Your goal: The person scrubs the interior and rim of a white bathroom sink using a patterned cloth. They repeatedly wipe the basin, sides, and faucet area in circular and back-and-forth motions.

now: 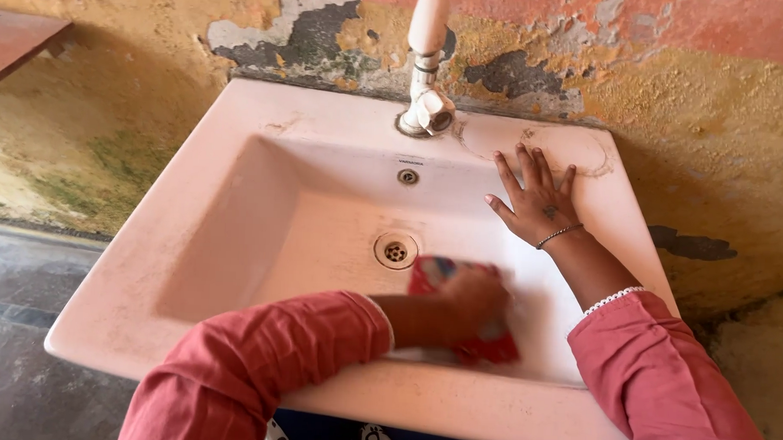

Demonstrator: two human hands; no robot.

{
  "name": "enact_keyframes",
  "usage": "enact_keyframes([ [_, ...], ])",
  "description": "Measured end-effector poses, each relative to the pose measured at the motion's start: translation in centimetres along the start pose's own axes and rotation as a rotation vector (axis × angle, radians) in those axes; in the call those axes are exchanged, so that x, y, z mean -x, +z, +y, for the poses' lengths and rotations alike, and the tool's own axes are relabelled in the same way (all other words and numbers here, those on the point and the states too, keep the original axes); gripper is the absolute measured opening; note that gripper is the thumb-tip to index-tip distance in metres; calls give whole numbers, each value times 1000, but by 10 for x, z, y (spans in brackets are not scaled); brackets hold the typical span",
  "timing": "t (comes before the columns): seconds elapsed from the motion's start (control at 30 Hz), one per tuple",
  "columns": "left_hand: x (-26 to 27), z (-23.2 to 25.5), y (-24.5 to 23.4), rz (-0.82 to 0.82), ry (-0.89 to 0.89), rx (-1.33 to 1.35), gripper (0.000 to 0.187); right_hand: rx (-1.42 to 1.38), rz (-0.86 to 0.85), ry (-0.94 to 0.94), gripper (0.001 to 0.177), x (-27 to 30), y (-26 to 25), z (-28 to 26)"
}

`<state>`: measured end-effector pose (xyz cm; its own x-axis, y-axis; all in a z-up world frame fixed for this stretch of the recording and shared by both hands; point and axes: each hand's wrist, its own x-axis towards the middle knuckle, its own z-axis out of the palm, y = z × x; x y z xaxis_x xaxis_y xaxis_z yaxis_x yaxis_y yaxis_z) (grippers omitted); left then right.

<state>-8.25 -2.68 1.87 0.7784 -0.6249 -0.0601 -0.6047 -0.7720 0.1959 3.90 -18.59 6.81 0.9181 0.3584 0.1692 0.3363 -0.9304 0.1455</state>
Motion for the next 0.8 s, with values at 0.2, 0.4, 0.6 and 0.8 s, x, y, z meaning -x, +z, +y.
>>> enact_keyframes([
  [0.2, -21, -24, 1, 18, 2, -36, 29, 10, 7, -4, 78, 0, -2, -1],
  [0.4, -21, -135, -24, -40, -329, -295, 33, 26, -7, -3, 77, 1, -2, 0],
  [0.6, 28, -126, -83, -617, -423, -927, 37, 28, -16, -13, 75, -3, 1, 1],
  [0.8, 1, -25, -49, -356, 212, -629, 39, 44, 8, -9, 76, -3, 5, 2],
])
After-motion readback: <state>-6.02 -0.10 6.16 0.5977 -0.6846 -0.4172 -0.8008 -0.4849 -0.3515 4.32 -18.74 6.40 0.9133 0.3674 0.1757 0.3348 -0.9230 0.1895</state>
